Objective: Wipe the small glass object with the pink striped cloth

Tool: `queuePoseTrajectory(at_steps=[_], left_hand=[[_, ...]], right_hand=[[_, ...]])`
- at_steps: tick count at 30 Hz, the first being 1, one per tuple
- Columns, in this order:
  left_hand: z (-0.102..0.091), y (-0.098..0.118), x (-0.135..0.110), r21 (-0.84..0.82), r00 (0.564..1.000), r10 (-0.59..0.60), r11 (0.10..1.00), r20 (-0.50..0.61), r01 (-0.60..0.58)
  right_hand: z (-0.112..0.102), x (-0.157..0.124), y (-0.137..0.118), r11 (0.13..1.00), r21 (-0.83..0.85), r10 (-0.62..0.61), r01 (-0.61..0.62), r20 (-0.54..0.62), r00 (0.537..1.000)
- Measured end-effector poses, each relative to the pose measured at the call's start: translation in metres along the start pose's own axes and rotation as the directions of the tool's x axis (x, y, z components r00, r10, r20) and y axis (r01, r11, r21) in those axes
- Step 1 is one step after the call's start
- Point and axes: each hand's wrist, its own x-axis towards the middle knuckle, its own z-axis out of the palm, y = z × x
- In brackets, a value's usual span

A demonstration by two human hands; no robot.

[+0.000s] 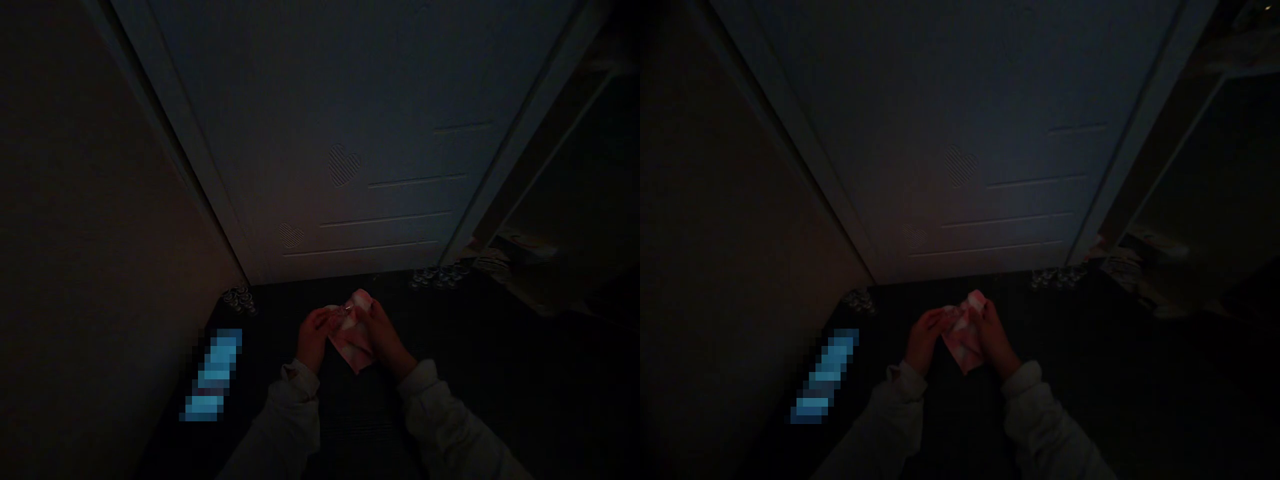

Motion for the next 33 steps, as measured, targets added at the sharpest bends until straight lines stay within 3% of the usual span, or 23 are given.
queuePoseTrajectory(at_steps=[6,13,16,20,24,27,33], left_hand=[[-0.004,-0.003,0.004,-0.185,0.996,-0.079,0.980,-0.036,0.071],[-0.002,-0.005,0.004,-0.152,0.996,-0.089,0.984,0.005,0.089],[-0.001,-0.005,0.003,-0.145,0.997,-0.081,0.986,0.009,0.081],[-0.001,-0.002,0.003,-0.180,0.997,-0.082,0.980,0.001,0.080],[0.000,0.002,0.002,-0.214,0.996,-0.085,0.973,-0.008,0.081],[0.000,0.002,0.001,-0.194,0.997,-0.079,0.978,0.023,0.082],[0.000,0.001,0.002,-0.124,0.997,-0.066,0.990,0.027,0.069]], right_hand=[[-0.007,0.003,-0.011,0.994,-0.104,-0.053,0.040,-0.120,0.991],[0.003,-0.002,-0.011,0.994,-0.109,-0.026,0.027,0.009,1.000],[0.001,-0.001,-0.009,0.964,-0.225,-0.147,0.140,-0.015,0.989],[-0.008,0.001,-0.013,0.907,-0.359,-0.286,0.221,-0.139,0.948],[-0.010,-0.001,-0.017,0.921,-0.350,-0.245,0.172,-0.176,0.954],[-0.007,-0.003,-0.021,0.944,-0.306,-0.174,0.125,-0.136,0.975],[-0.004,-0.007,-0.025,0.960,-0.238,-0.160,0.149,-0.026,0.987]])
